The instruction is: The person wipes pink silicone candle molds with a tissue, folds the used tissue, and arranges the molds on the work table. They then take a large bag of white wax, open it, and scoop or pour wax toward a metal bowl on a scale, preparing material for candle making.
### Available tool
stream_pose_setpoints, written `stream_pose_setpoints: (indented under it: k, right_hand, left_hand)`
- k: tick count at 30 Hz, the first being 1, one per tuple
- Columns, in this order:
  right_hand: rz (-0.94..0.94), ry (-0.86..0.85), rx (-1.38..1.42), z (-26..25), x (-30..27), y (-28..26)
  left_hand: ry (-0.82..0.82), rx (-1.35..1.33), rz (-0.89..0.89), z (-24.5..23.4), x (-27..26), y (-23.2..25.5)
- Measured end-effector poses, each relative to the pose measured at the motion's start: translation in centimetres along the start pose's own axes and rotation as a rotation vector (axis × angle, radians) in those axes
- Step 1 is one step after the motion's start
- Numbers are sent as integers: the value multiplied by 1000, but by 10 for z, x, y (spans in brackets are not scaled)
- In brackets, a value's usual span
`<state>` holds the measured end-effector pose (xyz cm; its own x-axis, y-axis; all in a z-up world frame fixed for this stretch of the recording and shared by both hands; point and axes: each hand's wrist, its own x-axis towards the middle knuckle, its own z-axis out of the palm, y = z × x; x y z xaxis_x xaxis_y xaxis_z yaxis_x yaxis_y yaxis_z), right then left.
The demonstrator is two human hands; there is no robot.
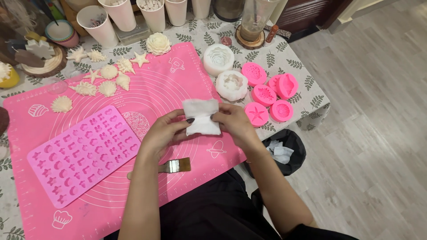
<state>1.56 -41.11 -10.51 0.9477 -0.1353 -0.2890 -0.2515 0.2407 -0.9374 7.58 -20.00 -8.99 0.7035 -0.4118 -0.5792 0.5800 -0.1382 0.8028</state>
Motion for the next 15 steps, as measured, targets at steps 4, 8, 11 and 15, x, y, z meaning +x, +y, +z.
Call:
stream_pose_setpoints:
  k: [4, 8, 11, 15]
  right_hand:
    - [135, 13, 125, -3, -19, -24]
    - [19, -12, -45, -34, -31, -16]
    - [-239, 98, -531, -52, -54, -29]
    - [-246, 234, -669, -73, -84, -48]
  left_hand:
    - [-120, -320, 16, -4, 17, -17]
    - [-237, -468, -71, 24, 2, 4]
    - [-85, -408, -129, 64, -10, 20]
    - [-187, -6, 196, 126, -2, 7]
